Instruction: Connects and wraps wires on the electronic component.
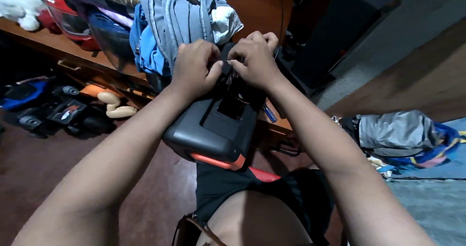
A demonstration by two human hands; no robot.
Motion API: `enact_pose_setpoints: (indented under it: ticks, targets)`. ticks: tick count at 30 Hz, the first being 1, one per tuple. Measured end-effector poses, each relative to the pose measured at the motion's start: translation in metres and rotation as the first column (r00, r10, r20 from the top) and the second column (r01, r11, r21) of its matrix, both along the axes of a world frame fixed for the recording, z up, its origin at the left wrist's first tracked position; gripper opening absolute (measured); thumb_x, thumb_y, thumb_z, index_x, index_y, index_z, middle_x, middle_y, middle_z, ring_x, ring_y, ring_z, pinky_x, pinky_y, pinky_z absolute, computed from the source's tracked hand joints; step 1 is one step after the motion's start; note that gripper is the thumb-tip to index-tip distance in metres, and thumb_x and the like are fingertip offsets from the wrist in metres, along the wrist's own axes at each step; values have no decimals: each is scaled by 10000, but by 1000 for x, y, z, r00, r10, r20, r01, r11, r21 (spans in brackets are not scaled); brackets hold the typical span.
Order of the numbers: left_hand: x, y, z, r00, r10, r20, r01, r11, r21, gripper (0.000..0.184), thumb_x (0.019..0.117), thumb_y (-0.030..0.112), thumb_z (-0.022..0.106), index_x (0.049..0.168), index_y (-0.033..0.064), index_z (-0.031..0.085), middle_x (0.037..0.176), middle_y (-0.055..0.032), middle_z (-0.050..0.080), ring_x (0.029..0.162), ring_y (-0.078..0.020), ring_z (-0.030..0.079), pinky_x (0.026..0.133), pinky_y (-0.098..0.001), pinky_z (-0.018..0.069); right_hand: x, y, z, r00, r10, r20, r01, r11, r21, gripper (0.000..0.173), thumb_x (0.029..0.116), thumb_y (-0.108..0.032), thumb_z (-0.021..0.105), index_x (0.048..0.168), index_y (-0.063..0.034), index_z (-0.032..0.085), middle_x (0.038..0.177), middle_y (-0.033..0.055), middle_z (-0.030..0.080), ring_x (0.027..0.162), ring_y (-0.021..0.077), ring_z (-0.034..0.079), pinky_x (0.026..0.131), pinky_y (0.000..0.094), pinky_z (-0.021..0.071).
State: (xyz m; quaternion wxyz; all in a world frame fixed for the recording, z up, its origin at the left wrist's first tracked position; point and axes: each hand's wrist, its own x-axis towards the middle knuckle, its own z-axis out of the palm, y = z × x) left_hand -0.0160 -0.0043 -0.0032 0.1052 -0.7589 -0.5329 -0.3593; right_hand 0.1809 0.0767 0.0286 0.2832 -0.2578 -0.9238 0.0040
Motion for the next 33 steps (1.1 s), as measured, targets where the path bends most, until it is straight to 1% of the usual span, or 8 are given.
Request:
enact_pose_setpoints:
  ticks: [4,8,13,18,23,27,30,33]
  targets:
    - [4,-3,4,973,82,-218,-32,974,222,297,1036,287,522,1151,54,666,1099,-196,703,1002,-390,666,848,-572,457,1,4,13,998,10,56,3,971,-239,173,991,-301,638,1012,-214,785,1068,-75,749,1172,168,587,1091,592,237]
    - [7,-1,3,926,147,-348,-7,928,373,215,1076,200,486,1086,66,654,1003,-162,685,873,-366,628,791,-519,427,2,6,19,995,37,88,-7,948,-319,164,992,-287,639,1008,-200,778,1050,-74,749,1185,149,585,1096,587,238]
    - [8,-2,4,883,188,-429,10,907,420,176,1078,135,471,1059,34,614,961,-173,678,860,-368,631,785,-501,434,4,5,19,996,48,72,-22,944,-330,151,987,-276,648,987,-200,778,1035,-77,748,1175,139,588,1093,587,237]
    - [10,-3,5,873,195,-446,0,917,400,208,1089,172,460,1092,26,609,1010,-183,673,878,-363,633,797,-495,435,7,6,21,995,76,63,-49,935,-351,154,988,-270,645,998,-195,780,1056,-71,748,1180,136,589,1096,591,242]
    - [10,-3,6,870,176,-461,26,917,399,187,1081,131,464,1083,25,618,976,-175,675,855,-364,626,785,-498,430,8,8,20,994,99,56,-74,939,-335,148,984,-267,649,986,-196,779,1062,-70,746,1185,140,585,1091,591,244]
    - [11,-1,5,893,137,-429,40,925,379,221,1066,158,475,1022,23,645,913,-166,689,839,-360,639,777,-505,436,6,0,14,998,42,36,-34,976,-216,150,966,-263,657,1005,-198,787,1064,-61,744,1184,178,580,1091,592,247]
    - [10,0,3,943,71,-324,17,966,259,278,1041,210,468,994,19,664,950,-178,716,899,-369,674,804,-534,447,1,-6,-2,999,42,-31,-39,994,99,129,923,-237,656,915,-174,767,950,-21,731,1104,237,611,1050,593,287]
    - [10,2,0,996,-22,-83,25,999,31,321,1022,200,445,1011,-1,695,988,-195,725,973,-352,686,892,-563,436,-5,-7,-19,987,99,-127,-33,898,438,103,889,-194,672,814,-149,726,852,14,711,1031,280,644,1013,587,345]
